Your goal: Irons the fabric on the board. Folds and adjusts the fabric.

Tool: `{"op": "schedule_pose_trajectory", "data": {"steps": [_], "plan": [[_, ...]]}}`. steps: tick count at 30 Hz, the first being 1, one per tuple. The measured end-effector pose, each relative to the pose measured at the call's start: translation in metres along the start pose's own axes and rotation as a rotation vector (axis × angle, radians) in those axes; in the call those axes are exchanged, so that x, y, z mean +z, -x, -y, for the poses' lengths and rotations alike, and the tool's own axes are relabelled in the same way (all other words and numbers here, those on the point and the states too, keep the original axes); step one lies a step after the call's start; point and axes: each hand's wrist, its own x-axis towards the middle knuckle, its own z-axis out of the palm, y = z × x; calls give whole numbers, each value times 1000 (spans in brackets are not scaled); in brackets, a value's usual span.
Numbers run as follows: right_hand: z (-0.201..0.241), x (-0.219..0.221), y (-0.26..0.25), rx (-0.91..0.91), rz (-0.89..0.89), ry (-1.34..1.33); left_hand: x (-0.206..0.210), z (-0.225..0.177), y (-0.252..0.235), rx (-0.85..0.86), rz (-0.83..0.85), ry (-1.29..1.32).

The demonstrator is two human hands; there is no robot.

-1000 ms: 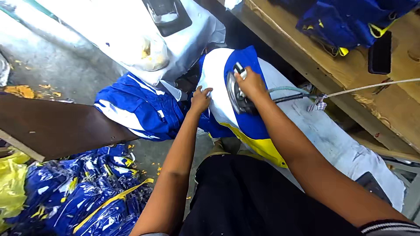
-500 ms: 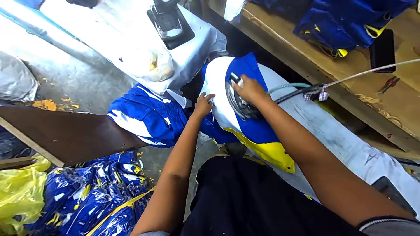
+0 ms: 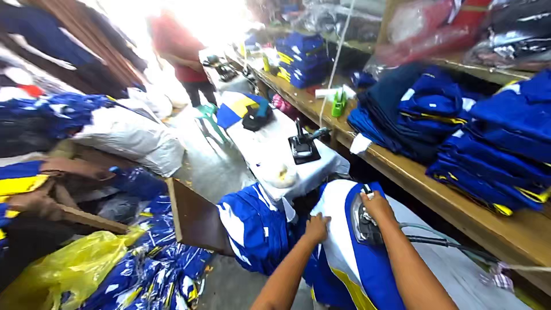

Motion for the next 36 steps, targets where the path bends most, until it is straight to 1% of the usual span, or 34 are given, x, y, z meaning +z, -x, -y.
{"op": "schedule_pose_trajectory", "data": {"steps": [2,4,7,9,11,14,17,21,23,25,28,30,32,36], "plan": [[18,-4,-28,14,-50,-37,1,0,3,2,-2,-23],[37,-7,-50,5,-61,-44,4,1,3,3,-7,-31],[60,-6,-66,-82,-1,4,3,-3,3,-8,-10,-22],[65,0,-64,-145,63,54,3,-3,2,-13,-2,-21],[62,9,-51,-185,119,118,3,-2,1,-16,13,-16],[50,14,-25,-192,172,176,1,0,-3,-19,16,25],[41,6,-16,-140,141,136,2,-1,-4,-18,25,59],[52,-4,-24,-48,60,48,3,0,-4,-11,22,59],[54,-3,-25,-40,62,46,4,2,-5,5,16,108],[46,2,-20,-50,96,86,6,6,-11,39,18,223],[29,15,12,-110,186,155,4,14,-9,64,-74,535],[12,20,48,-134,269,204,7,22,-4,11,-140,730],[-10,23,86,-144,357,245,16,39,4,-108,-173,864],[-65,12,144,-165,487,284,50,82,34,-388,-186,980]]}}
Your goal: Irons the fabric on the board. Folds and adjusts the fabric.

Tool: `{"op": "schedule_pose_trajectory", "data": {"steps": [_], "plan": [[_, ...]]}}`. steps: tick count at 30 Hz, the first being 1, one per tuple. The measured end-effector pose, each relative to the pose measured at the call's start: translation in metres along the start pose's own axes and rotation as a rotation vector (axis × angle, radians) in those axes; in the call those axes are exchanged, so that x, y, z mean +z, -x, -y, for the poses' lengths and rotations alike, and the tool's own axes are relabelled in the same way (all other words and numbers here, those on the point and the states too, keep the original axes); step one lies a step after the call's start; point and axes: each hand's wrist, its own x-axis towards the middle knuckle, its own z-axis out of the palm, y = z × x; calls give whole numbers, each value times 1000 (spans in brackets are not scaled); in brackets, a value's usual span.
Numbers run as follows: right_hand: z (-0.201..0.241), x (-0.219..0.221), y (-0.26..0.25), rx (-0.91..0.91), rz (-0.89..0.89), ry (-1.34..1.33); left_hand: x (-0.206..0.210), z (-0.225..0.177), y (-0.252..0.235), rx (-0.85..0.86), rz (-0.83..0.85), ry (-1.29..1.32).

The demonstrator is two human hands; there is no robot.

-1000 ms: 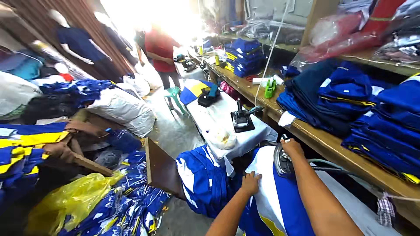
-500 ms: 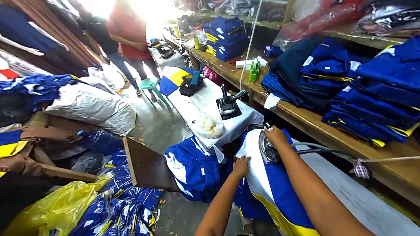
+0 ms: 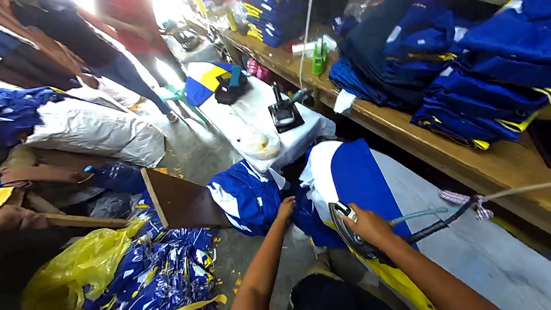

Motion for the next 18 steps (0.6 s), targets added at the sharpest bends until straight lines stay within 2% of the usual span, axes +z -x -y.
{"op": "schedule_pose_trajectory", "data": {"steps": [5,10,14,16,18], "plan": [[-82,6,84,55,50,-124,-3,110,45,-250,-31,-165],[-177,18,179,171,-68,-154,46,185,111,-415,-62,-151],[-252,25,246,329,-142,-184,101,208,140,-406,183,-494],[-289,29,273,416,-151,-227,125,207,144,-338,301,-693],[-330,38,304,445,-195,-252,151,201,148,-250,361,-768]]}}
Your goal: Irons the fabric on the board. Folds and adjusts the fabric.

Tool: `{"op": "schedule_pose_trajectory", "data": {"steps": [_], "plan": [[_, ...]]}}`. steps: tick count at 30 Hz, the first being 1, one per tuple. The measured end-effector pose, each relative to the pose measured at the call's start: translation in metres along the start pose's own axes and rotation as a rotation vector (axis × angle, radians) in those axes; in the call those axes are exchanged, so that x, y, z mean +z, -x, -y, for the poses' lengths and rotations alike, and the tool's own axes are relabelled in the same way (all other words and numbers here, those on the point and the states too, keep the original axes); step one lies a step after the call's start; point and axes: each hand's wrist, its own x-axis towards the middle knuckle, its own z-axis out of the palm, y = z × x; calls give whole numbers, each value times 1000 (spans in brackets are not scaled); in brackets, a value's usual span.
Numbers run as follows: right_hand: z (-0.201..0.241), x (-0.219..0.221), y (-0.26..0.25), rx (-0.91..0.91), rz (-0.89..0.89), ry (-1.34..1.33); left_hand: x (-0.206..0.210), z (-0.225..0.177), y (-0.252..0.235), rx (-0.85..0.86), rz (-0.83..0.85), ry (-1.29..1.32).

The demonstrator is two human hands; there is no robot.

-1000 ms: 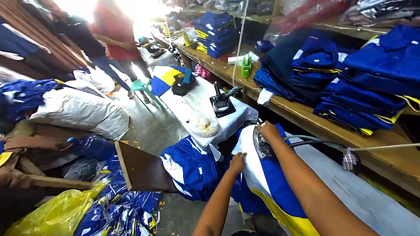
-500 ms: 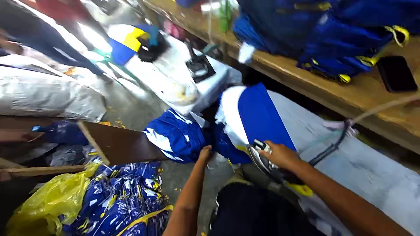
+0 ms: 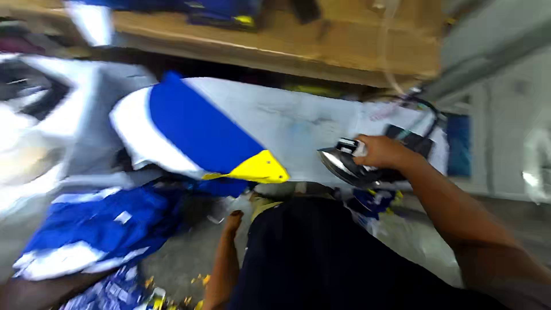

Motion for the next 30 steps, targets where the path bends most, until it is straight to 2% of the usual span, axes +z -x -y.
{"op": "schedule_pose_trajectory", "data": {"steps": [3,7,12,15,18,22,27,30], "plan": [[-76,-9,18,11,-40,-18,21,-25,-3,112,-18,-18],[-159,-14,27,66,-114,-8,38,-37,-6,116,-13,-80],[-238,-10,19,169,-183,31,46,-38,7,92,8,-176],[-256,-11,9,200,-238,10,37,-33,17,61,7,-246],[-230,-21,0,190,-201,35,21,-30,22,54,-36,-251],[-170,-19,-4,77,-255,-59,7,-16,23,26,-99,-171],[-60,0,-8,-118,-321,-173,6,6,28,8,-88,-74],[10,7,-18,-241,-279,-228,1,17,43,8,-97,-19]]}}
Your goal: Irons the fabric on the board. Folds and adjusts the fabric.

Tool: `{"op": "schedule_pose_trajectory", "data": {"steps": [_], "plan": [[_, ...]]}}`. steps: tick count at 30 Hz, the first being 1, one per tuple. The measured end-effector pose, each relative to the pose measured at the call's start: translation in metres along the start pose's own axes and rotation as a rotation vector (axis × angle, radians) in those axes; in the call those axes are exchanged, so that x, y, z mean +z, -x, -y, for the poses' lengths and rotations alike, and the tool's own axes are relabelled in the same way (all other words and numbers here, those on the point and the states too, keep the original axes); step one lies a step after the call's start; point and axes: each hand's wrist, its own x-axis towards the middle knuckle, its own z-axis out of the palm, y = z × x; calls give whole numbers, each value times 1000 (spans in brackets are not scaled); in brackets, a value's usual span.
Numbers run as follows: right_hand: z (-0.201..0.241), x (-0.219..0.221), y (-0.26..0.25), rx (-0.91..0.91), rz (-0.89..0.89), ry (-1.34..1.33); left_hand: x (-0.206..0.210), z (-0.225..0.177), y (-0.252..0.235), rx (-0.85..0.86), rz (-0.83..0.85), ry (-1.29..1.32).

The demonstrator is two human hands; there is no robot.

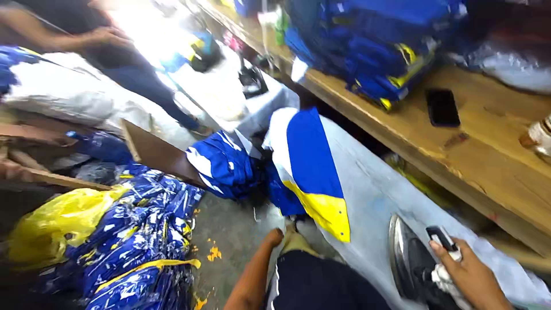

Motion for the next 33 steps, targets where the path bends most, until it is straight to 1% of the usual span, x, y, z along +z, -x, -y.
{"op": "schedule_pose_trajectory", "data": {"steps": [2,5,8,10,12,14,17,19,21,24,29,33], "plan": [[40,17,-20,-44,43,-29,-6,16,-3,-30,8,36],[90,45,-47,-91,72,-38,-19,55,-27,-79,37,22],[141,65,-69,-94,75,-33,-55,96,-56,-120,20,54],[173,76,-85,-95,72,-16,-84,114,-70,-130,-35,151],[203,93,-101,-106,66,18,-112,128,-79,-153,-111,254],[230,114,-120,-115,54,39,-135,140,-85,-187,-153,326],[269,143,-147,-128,34,63,-156,150,-94,-220,-145,420],[296,158,-163,-129,51,72,-170,148,-99,-222,-121,443],[322,173,-179,-107,88,82,-187,138,-103,-186,-96,430],[354,192,-204,-74,149,116,-216,104,-111,-35,-107,421],[387,220,-230,1,218,276,-265,10,-108,281,-189,431],[394,221,-223,20,215,289,-303,-71,-100,586,-361,268]]}}
